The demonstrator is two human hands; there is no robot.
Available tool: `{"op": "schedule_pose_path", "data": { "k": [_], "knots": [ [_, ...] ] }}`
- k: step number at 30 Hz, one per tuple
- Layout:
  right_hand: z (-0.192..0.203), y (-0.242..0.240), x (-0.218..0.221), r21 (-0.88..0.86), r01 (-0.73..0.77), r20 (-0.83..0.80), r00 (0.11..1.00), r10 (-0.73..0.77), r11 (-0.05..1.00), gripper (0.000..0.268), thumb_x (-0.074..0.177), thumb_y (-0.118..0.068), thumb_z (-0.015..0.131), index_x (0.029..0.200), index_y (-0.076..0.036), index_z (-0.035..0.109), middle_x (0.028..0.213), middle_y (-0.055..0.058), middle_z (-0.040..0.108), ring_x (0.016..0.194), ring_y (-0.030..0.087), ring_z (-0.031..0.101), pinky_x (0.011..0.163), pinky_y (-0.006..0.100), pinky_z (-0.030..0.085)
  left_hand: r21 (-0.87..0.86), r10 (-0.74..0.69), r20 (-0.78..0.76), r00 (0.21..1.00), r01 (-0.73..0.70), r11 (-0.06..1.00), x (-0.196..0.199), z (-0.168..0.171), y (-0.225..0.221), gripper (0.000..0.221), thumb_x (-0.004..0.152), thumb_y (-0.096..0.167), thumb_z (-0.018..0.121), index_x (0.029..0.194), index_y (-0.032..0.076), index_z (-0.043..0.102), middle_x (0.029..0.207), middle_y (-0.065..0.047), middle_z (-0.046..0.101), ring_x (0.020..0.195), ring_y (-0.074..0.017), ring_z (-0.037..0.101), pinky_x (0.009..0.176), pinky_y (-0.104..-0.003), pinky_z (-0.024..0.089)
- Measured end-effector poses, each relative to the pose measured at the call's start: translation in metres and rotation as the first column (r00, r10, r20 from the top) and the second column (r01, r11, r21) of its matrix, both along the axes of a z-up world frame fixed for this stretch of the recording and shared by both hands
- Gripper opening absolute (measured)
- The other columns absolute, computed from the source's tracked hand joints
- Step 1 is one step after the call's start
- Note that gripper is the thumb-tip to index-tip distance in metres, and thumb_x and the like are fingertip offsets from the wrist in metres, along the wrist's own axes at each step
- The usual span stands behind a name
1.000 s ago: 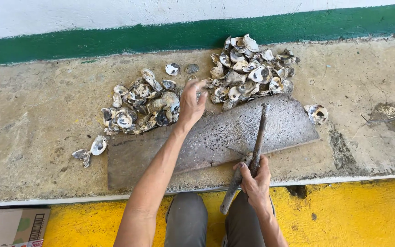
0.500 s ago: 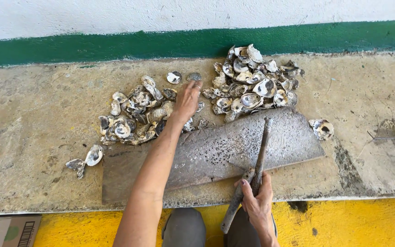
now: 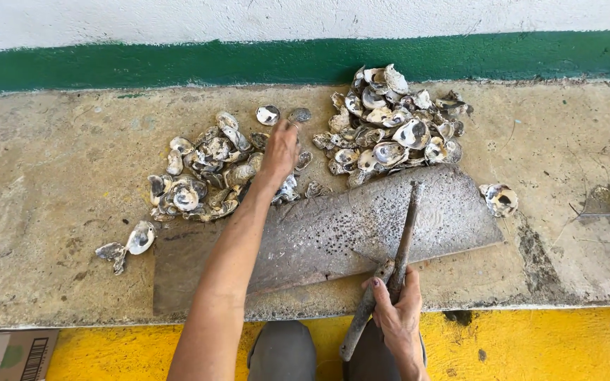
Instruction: Crushing oyster shells with metal rods on a concrete ledge.
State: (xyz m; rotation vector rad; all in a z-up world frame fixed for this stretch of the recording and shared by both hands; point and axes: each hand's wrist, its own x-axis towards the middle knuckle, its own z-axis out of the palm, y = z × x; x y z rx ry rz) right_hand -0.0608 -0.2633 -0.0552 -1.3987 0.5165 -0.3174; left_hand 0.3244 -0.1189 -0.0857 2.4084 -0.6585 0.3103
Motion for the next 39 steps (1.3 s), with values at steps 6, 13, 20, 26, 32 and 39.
{"op": "schedule_pose_path", "data": {
  "k": [6,13,20,26,32,39],
  "knots": [
    [-0.006,-0.001,-0.003,-0.033,-0.023,0.056,0.998,0.025,0.999,0.032,0.094,-0.013,0.065,0.118,-0.002,0.047,0.077,0.01,0.074,0.039,0.006,0.045,0.031,0.024,0.034,-0.441,-0.16,-0.19,0.969,0.062,0.895,-0.1,0.04,0.015,0.012,0.095,-0.004,0.064,0.103,0.002,0.072,0.104,-0.016,0.076,0.067,-0.0198,0.073,0.04,-0.029,0.051],
    [-0.003,0.0,-0.003,-0.026,0.025,0.101,0.995,-0.022,0.999,0.036,0.094,-0.011,0.066,0.123,-0.002,0.046,0.078,0.01,0.073,0.039,0.005,0.044,0.033,0.023,0.034,-0.466,-0.264,-0.317,0.911,0.093,0.88,-0.209,0.031,0.016,0.016,0.091,-0.002,0.069,0.105,0.005,0.074,0.101,-0.016,0.076,0.071,-0.0166,0.077,0.051,-0.022,0.057],
    [-0.003,0.0,-0.025,-0.013,0.05,0.114,0.992,-0.048,0.999,0.04,0.092,-0.011,0.072,0.123,-0.001,0.048,0.083,0.011,0.073,0.053,0.009,0.057,0.042,0.023,0.045,-0.184,-0.113,-0.034,0.993,0.105,0.977,-0.278,0.037,0.027,0.028,0.085,0.007,0.078,0.113,0.008,0.073,0.113,-0.014,0.073,0.09,-0.0236,0.072,0.076,-0.037,0.061],
    [0.003,0.006,-0.036,-0.077,0.045,0.284,0.958,-0.022,0.996,0.042,0.091,-0.01,0.075,0.12,0.0,0.046,0.09,0.009,0.069,0.079,0.014,0.074,0.061,0.024,0.061,-0.287,-0.189,-0.165,0.968,0.136,0.948,-0.36,0.066,0.03,0.043,0.088,0.023,0.079,0.127,0.014,0.063,0.111,-0.012,0.074,0.094,-0.0258,0.074,0.08,-0.036,0.062],
    [0.02,0.024,-0.037,-0.17,-0.018,0.236,0.97,0.059,0.985,0.045,0.092,-0.01,0.076,0.126,0.001,0.049,0.088,0.009,0.067,0.06,0.008,0.056,0.049,0.022,0.047,-0.532,-0.436,-0.374,0.819,0.196,0.824,-0.407,0.044,0.042,0.06,0.095,0.03,0.073,0.145,0.007,0.05,0.11,-0.013,0.075,0.093,-0.0225,0.075,0.077,-0.034,0.062],
    [0.035,0.027,-0.045,-0.041,-0.13,0.122,0.983,0.134,0.991,0.029,0.102,-0.014,0.055,0.125,0.001,0.049,0.083,0.009,0.074,0.041,0.002,0.042,0.034,0.021,0.035,-0.566,-0.305,-0.419,0.855,0.016,0.824,-0.38,0.054,0.079,0.05,0.106,0.019,0.051,0.152,0.002,0.044,0.089,-0.003,0.065,0.064,-0.0095,0.059,0.05,-0.028,0.053]
  ]
}}
